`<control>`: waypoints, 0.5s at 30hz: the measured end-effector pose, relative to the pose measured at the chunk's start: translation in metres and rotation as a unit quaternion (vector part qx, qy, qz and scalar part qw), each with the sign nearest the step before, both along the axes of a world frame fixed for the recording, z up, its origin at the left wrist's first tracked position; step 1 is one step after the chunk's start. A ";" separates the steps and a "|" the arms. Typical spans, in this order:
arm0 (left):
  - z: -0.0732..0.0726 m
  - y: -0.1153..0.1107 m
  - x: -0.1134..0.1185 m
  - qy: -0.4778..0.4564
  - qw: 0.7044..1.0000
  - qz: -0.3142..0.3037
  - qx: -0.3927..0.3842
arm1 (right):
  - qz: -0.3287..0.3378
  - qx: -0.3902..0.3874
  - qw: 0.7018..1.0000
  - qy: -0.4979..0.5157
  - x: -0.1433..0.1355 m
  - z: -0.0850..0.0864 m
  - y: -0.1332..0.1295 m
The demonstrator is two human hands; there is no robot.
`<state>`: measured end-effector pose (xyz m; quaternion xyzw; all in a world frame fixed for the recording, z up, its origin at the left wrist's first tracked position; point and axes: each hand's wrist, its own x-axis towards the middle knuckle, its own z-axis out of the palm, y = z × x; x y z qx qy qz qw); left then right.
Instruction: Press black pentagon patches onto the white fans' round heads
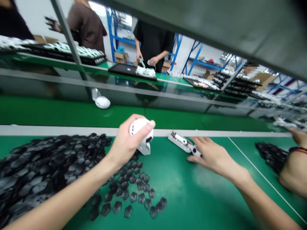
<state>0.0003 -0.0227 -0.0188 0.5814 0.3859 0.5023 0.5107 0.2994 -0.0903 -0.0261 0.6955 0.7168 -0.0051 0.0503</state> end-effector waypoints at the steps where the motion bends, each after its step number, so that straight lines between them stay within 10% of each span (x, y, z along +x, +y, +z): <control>1: 0.001 -0.001 -0.001 0.005 1.000 -0.011 -0.006 | -0.027 -0.024 0.999 0.007 0.013 -0.006 -0.003; 7: 0.008 -0.008 -0.003 0.002 0.994 -0.099 -0.045 | -0.080 -0.105 0.933 0.334 0.015 0.010 0.025; 12: 0.015 -0.021 -0.003 0.093 0.976 -0.194 -0.036 | 0.123 -0.068 0.910 0.389 -0.095 0.077 0.121; 15: 0.019 -0.028 -0.005 0.166 0.961 -0.221 0.012 | 0.212 -0.062 0.909 0.353 -0.185 0.089 0.179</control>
